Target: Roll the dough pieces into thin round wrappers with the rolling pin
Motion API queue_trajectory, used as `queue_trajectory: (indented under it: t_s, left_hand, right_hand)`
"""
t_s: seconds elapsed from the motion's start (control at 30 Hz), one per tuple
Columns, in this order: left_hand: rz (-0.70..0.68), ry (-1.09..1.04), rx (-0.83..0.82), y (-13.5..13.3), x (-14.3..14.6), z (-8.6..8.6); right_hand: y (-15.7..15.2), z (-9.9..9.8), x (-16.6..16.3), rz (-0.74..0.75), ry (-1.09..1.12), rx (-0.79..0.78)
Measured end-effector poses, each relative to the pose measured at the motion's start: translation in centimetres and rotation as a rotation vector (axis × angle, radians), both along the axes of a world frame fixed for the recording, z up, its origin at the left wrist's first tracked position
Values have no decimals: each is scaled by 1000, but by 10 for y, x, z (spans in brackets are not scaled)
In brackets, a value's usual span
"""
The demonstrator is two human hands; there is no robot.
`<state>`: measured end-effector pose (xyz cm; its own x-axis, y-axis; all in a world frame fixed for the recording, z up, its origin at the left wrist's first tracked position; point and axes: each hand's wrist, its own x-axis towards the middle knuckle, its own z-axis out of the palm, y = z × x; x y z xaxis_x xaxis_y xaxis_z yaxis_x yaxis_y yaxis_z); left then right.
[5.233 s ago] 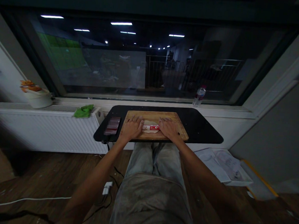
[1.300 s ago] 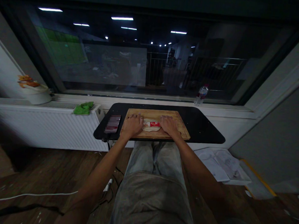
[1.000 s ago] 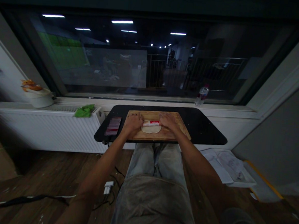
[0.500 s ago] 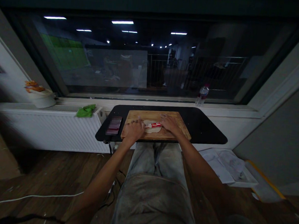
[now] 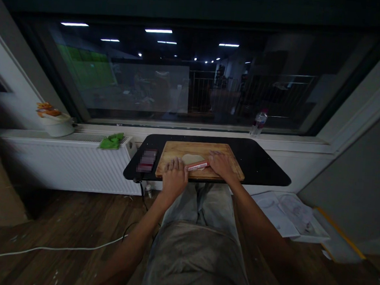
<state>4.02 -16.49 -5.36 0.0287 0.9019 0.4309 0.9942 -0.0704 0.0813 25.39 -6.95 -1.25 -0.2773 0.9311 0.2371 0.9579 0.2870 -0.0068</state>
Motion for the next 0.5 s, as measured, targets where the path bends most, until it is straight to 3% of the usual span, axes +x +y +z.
queue_trajectory:
  t_s: [0.27, 0.5]
  left_hand:
    - [-46, -6, 46, 10, -6, -3]
    - [-44, 9, 17, 46, -21, 12]
  right_hand:
    - [-14, -3, 0, -79, -6, 39]
    - [15, -7, -7, -52, 9, 45]
